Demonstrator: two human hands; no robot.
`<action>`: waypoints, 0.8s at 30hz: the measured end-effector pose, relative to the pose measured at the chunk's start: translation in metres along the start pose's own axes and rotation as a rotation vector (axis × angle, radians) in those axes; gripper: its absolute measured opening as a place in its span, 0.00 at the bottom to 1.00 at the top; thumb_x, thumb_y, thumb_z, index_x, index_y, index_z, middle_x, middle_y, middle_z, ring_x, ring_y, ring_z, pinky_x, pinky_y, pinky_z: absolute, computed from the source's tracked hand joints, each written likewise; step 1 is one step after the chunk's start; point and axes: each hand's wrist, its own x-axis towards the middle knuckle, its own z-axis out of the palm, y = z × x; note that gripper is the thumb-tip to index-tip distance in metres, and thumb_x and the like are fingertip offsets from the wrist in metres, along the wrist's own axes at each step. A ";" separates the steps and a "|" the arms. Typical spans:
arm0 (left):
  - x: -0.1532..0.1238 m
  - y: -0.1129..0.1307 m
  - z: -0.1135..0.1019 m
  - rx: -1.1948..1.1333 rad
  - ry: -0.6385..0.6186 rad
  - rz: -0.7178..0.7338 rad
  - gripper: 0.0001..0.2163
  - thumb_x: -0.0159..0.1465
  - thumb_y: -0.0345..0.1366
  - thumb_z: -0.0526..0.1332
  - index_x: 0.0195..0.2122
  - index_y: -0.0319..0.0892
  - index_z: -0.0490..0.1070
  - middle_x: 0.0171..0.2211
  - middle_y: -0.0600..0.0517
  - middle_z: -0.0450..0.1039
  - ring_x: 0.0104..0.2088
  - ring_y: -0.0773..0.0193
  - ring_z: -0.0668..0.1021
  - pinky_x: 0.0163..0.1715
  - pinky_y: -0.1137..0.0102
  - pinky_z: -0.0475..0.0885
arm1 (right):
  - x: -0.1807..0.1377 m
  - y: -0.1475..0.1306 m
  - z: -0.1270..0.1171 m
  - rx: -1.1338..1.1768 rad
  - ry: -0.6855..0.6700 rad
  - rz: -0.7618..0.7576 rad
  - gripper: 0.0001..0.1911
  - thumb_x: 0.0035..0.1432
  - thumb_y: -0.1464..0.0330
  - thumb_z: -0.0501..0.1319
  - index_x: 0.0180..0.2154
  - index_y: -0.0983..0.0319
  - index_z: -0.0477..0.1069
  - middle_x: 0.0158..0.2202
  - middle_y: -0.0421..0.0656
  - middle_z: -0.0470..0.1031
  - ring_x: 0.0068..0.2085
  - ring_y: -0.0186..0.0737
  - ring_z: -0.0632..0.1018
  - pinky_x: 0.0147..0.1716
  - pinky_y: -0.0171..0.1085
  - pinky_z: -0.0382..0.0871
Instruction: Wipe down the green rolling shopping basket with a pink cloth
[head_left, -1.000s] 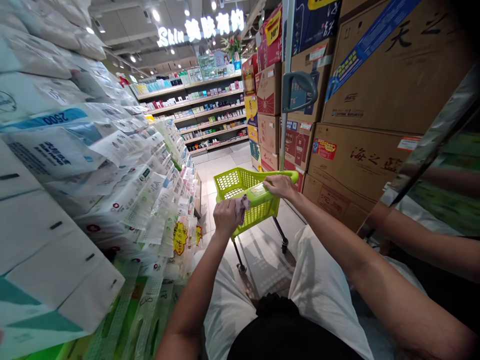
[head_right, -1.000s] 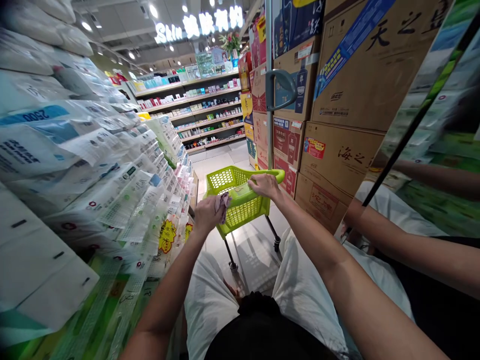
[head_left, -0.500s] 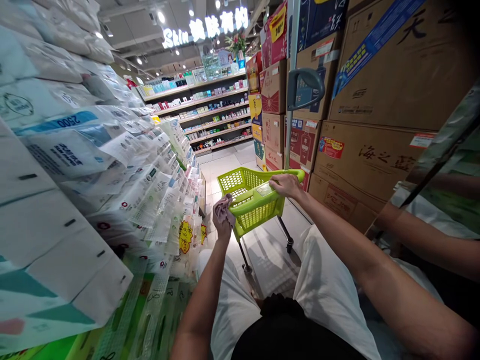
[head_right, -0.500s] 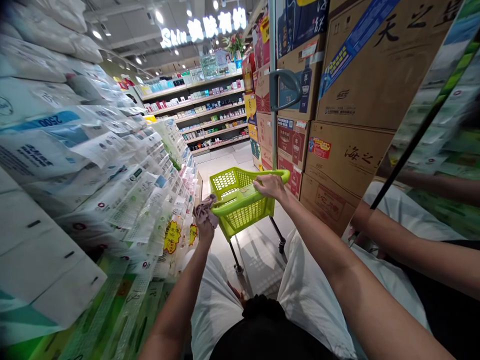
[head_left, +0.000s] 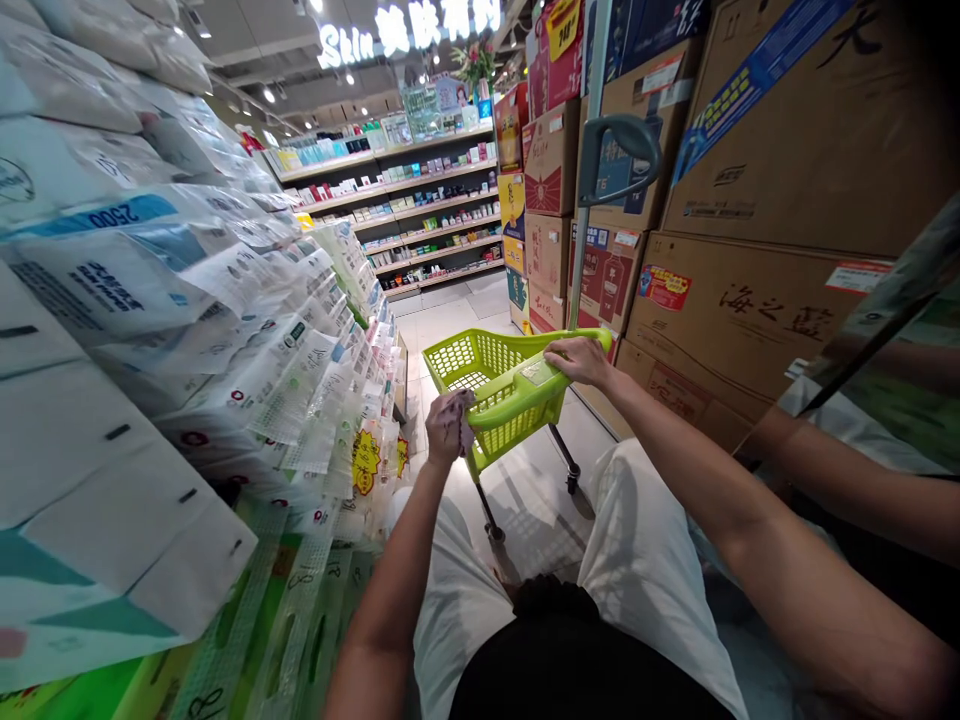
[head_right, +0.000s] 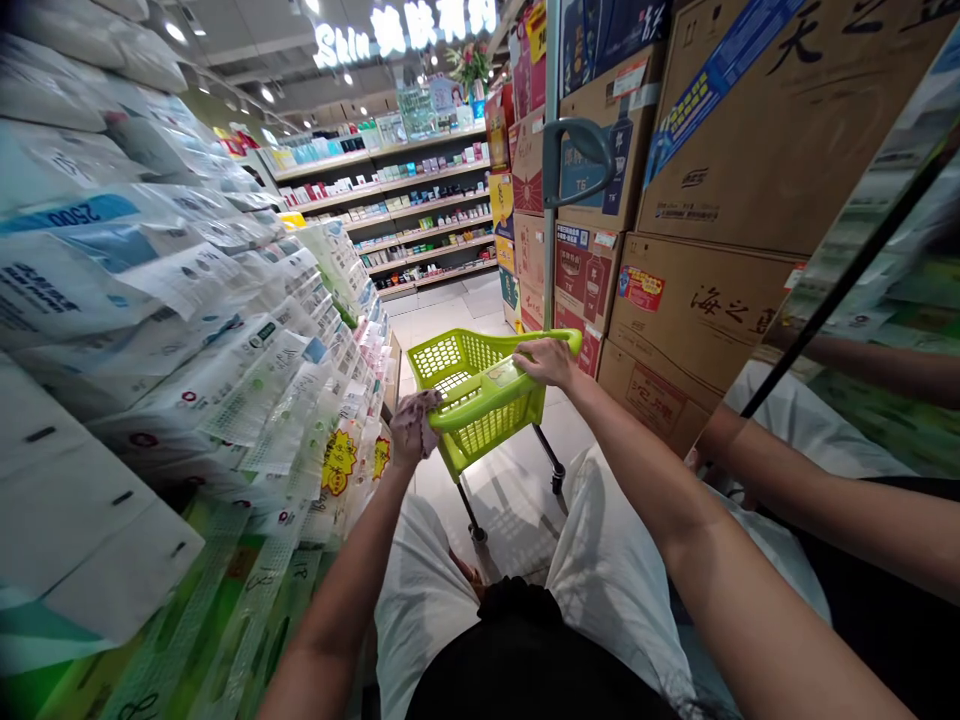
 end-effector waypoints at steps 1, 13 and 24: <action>0.010 -0.001 -0.006 -0.005 -0.074 -0.033 0.25 0.68 0.59 0.54 0.44 0.43 0.79 0.45 0.41 0.80 0.50 0.48 0.81 0.55 0.50 0.76 | 0.000 0.001 -0.001 0.006 -0.007 0.006 0.22 0.66 0.57 0.53 0.46 0.59 0.82 0.43 0.43 0.85 0.43 0.45 0.81 0.36 0.37 0.64; -0.003 0.006 0.021 -0.044 -0.060 -0.045 0.23 0.70 0.56 0.53 0.46 0.43 0.78 0.44 0.42 0.80 0.47 0.50 0.82 0.49 0.55 0.78 | -0.010 -0.039 0.006 -0.009 0.055 0.037 0.21 0.70 0.59 0.51 0.40 0.56 0.82 0.48 0.44 0.83 0.52 0.49 0.75 0.57 0.49 0.58; -0.002 -0.035 0.027 -0.046 0.001 -0.300 0.25 0.68 0.58 0.57 0.50 0.42 0.76 0.51 0.40 0.78 0.53 0.53 0.80 0.57 0.56 0.73 | -0.016 -0.007 -0.007 0.095 0.033 -0.118 0.20 0.68 0.59 0.53 0.41 0.56 0.83 0.46 0.44 0.85 0.50 0.46 0.77 0.57 0.46 0.60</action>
